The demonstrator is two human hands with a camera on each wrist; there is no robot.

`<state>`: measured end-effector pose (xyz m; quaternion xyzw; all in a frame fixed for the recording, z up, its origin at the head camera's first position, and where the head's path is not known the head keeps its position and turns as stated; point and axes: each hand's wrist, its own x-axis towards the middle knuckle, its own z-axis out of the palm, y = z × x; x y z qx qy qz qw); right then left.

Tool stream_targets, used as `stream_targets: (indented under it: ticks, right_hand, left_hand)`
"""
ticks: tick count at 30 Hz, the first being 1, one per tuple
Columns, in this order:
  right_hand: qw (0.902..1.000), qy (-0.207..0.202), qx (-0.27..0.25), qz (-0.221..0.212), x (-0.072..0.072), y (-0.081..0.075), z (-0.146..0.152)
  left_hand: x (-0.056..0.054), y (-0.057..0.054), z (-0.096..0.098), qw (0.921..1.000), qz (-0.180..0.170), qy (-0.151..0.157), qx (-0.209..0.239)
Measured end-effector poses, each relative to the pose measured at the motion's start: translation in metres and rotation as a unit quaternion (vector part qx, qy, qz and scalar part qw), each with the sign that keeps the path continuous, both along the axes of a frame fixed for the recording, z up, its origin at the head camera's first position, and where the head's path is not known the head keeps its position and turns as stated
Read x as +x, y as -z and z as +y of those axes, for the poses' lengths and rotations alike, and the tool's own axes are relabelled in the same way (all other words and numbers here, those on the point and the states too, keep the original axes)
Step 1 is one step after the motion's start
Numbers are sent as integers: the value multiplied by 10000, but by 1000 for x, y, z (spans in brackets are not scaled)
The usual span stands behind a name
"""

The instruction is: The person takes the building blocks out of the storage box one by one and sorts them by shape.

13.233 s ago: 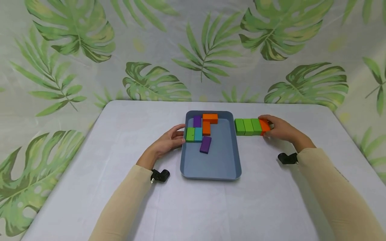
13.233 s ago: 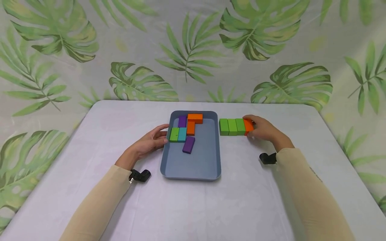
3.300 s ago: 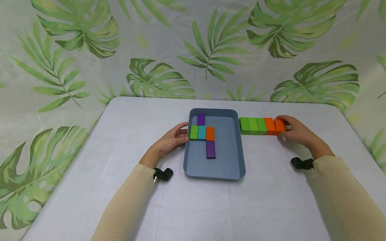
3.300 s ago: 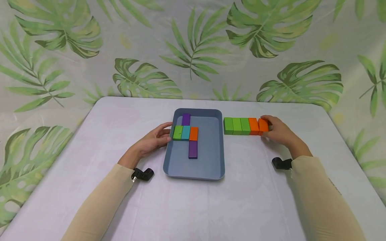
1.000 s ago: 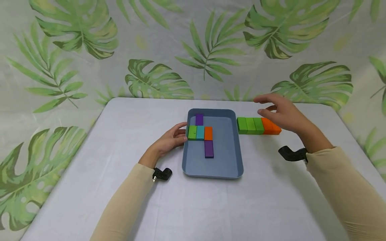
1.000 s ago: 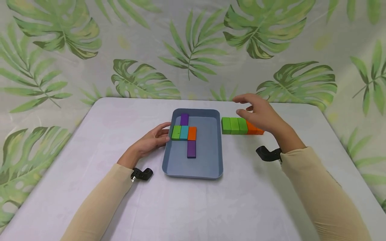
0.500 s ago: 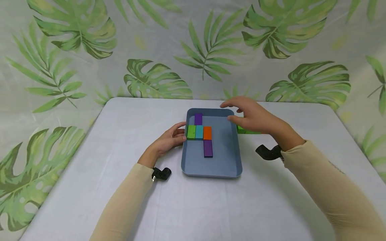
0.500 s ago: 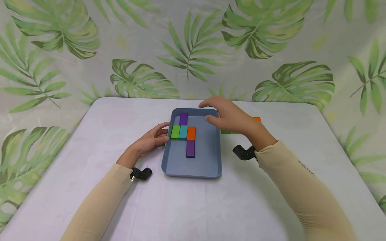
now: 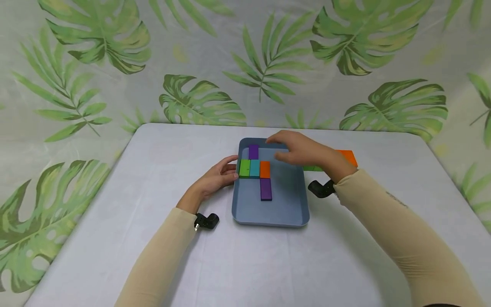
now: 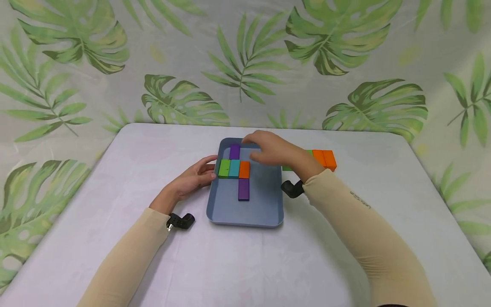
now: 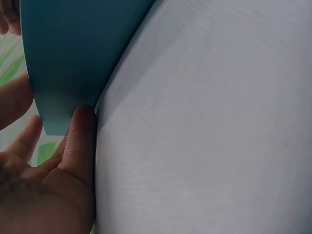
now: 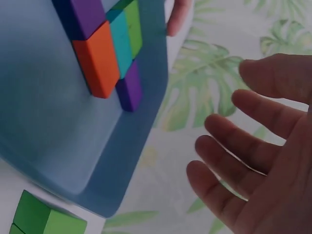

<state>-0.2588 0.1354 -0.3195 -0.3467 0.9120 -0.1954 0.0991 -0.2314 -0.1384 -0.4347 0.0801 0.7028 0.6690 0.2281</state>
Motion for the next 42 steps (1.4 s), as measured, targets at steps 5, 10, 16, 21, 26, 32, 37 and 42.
stream_targets:
  ticks: [5, 10, 16, 21, 26, 32, 37, 42]
  right_hand:
    - [9987, 28, 459, -221, -4, 5, -6]
    - [9975, 101, 567, -406, -12, 16, -10]
    - [9949, 242, 738, -647, -22, 33, -18]
    - [9893, 453, 995, -964, -27, 44, -23]
    - [9874, 492, 1066, -1060, -27, 53, -23]
    - [9888, 604, 922, -1001, -27, 58, -21]
    - [9914, 525, 806, -885, -28, 62, -19]
    - [9941, 415, 809, -596, -26, 65, -19]
  left_hand:
    - [0, 0, 0, 10000, -12, -10, 5]
    - [0, 0, -2, 10000, -18, 12, 32]
    - [-1, 2, -2, 10000, 0, 19, 14]
    - [-1, 3, 0, 10000, -25, 20, -17]
    - [-2, 2, 2, 10000, -47, 37, -31]
    - [-1, -1, 2, 10000, -58, 26, -28]
    - [-1, -2, 2, 10000, -56, 33, -6]
    - [-1, 0, 1, 10000, -37, 26, 4]
